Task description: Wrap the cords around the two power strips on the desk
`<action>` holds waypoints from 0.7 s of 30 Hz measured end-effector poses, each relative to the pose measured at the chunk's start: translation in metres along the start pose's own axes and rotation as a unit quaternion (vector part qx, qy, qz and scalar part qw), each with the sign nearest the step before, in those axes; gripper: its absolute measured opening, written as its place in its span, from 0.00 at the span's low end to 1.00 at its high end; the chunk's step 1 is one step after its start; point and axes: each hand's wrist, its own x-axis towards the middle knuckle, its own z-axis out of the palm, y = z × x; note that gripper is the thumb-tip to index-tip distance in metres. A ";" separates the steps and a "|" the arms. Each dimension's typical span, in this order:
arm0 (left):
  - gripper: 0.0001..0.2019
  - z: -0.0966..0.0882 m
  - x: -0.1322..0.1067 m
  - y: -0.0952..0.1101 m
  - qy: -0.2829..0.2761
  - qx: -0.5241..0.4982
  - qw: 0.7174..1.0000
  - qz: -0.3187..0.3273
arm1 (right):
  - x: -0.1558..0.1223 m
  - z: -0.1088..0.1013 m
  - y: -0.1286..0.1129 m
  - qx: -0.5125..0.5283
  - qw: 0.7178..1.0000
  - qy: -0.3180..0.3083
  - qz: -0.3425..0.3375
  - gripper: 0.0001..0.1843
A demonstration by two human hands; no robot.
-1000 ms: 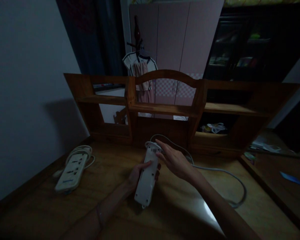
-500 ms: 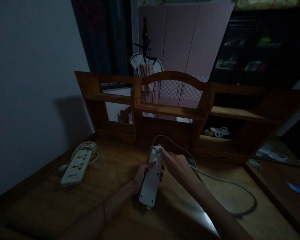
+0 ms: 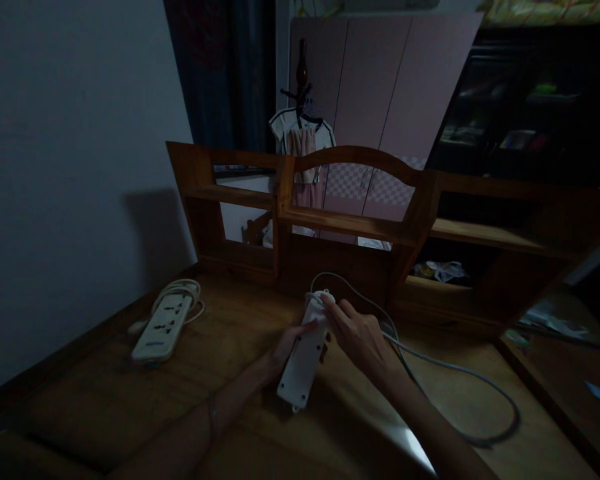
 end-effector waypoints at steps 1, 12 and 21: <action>0.24 0.000 0.001 0.000 0.004 0.009 1.000 -0.004 | -0.001 -0.001 -0.003 0.002 1.000 0.005 -0.014 0.22; 0.21 -0.001 -0.002 0.018 -0.039 -0.036 0.998 0.015 | 0.002 0.016 0.010 0.244 0.968 0.051 -0.030 0.17; 0.32 0.005 -0.004 0.016 -0.080 -0.060 0.991 0.092 | 0.009 0.020 0.030 0.513 0.853 -0.009 0.097 0.19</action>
